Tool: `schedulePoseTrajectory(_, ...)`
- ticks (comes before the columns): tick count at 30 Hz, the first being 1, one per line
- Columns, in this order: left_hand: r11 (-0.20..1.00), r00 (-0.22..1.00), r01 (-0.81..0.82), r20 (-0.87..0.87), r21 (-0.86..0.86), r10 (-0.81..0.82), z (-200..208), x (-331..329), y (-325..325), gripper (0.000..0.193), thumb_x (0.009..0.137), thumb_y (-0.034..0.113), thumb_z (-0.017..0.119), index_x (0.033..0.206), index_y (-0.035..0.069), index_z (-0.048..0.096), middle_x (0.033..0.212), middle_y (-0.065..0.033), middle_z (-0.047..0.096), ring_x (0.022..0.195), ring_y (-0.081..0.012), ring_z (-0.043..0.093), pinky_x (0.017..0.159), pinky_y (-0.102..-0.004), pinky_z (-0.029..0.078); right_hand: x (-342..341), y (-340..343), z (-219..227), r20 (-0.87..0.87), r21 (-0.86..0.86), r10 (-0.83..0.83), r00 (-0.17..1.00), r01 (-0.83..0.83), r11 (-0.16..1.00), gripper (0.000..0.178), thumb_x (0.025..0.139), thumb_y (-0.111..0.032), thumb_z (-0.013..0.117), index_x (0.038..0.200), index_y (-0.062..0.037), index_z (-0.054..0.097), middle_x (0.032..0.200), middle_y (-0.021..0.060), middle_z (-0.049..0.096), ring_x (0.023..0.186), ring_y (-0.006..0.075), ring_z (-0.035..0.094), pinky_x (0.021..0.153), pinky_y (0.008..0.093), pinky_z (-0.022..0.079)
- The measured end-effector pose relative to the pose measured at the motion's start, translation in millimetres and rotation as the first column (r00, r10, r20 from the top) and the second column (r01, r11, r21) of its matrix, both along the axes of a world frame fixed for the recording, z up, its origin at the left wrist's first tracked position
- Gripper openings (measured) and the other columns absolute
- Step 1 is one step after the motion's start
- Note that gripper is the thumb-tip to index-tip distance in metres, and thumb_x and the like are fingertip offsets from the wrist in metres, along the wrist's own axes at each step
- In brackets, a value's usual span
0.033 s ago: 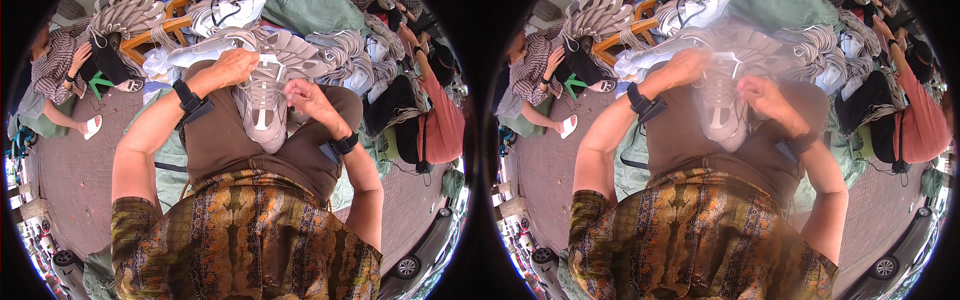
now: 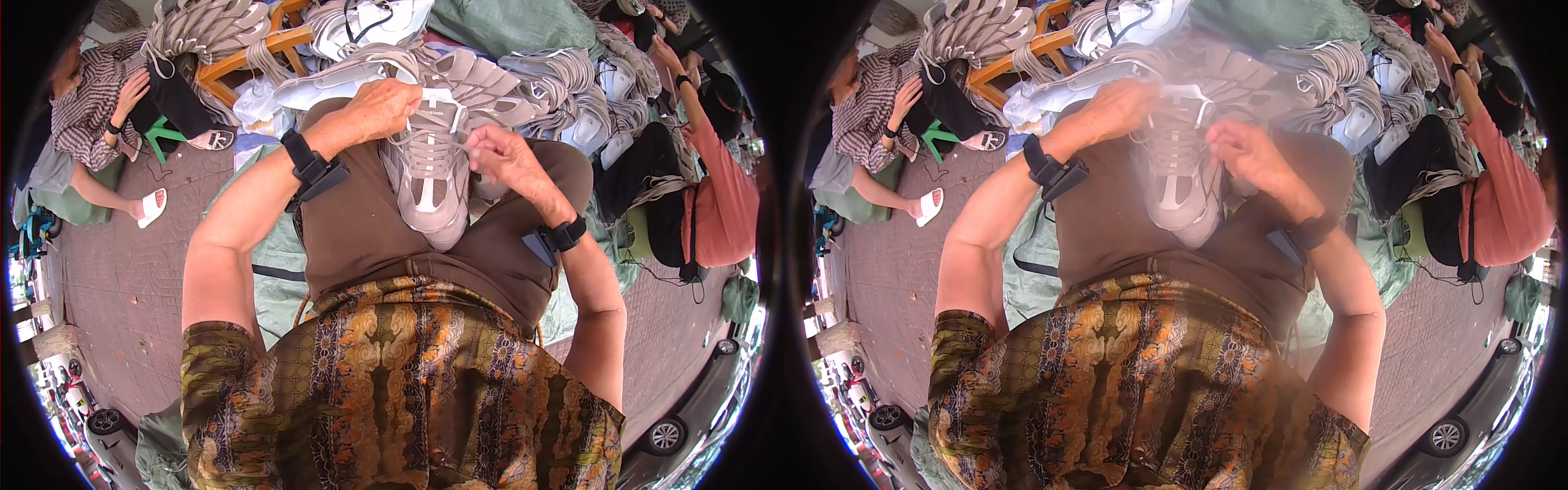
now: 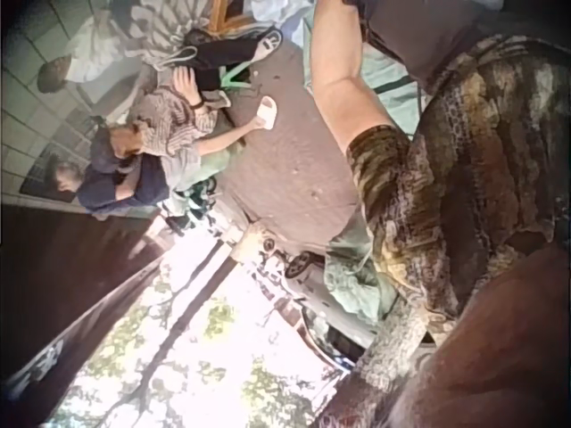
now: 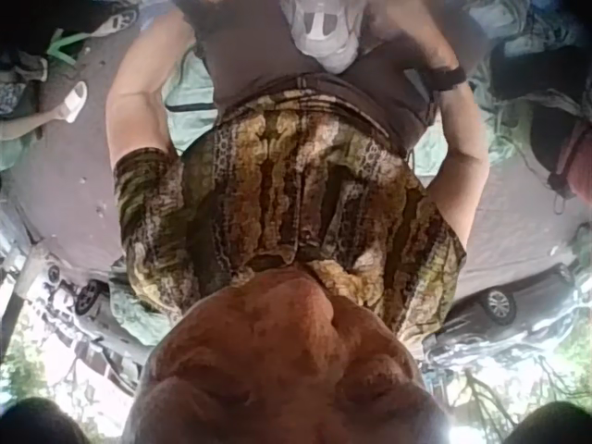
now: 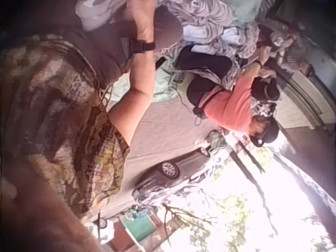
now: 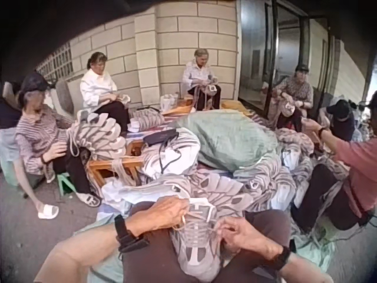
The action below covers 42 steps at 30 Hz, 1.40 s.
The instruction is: The person threads a long white shoelace through the eyelets of a white sneaker resting on their lap. They repeatedly pull the lace through the eyelets and adjust its position, working on a single shoe throughout the clip.
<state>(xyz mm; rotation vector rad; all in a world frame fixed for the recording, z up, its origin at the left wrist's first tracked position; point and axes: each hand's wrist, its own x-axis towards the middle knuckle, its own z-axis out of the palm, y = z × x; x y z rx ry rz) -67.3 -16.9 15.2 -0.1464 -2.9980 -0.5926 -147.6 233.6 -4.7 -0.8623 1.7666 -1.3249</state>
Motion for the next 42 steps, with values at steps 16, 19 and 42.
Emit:
schedulePoseTrajectory(16, 0.988, 0.989, -0.119, 0.080, -0.101, 0.127, 27.3, 66.7, -88.7, 0.011, 0.081, 0.013, 0.054, 0.083, 0.002, 0.055, 0.073, -0.0171, 0.057, 0.075, -0.0356, 0.056, 0.069, -0.0427, 0.043, 1.0, -36.3, -19.2, 0.049, -0.011, -0.101, 0.994, 0.102, 0.995, 0.011, 0.091, -0.010, 0.054, 0.101, -0.0076, 0.058, 0.094, 0.0020, 0.062, 0.061, 0.0065, 0.046, 0.056, 0.0218, 0.042)
schedulePoseTrajectory(19, 0.983, 0.975, -0.166, 0.135, -0.075, 0.175, 28.6, 74.4, -94.5, 0.011, 0.080, 0.012, 0.055, 0.082, 0.002, 0.055, 0.070, -0.0170, 0.056, 0.073, -0.0347, 0.055, 0.068, -0.0420, 0.042, 1.9, -38.8, -22.3, -0.013, -0.092, -0.122, 0.992, 0.120, 0.988, 0.013, 0.093, -0.006, 0.052, 0.105, -0.0056, 0.058, 0.094, 0.0033, 0.065, 0.058, 0.0034, 0.048, 0.053, 0.0190, 0.043)
schedulePoseTrajectory(42, 0.943, 0.973, 0.154, -0.121, -0.294, -0.197, -26.5, 52.9, -6.3, 0.005, 0.076, 0.007, 0.062, 0.077, 0.002, 0.060, 0.096, -0.0094, 0.050, 0.095, -0.0260, 0.052, 0.077, -0.0364, 0.049, -6.3, -52.0, -24.9, -0.820, -0.031, -0.106, 0.562, 0.142, 0.989, 0.009, 0.081, -0.008, 0.064, 0.087, -0.0041, 0.060, 0.084, 0.0083, 0.056, 0.070, 0.0256, 0.058, 0.063, 0.0365, 0.046)
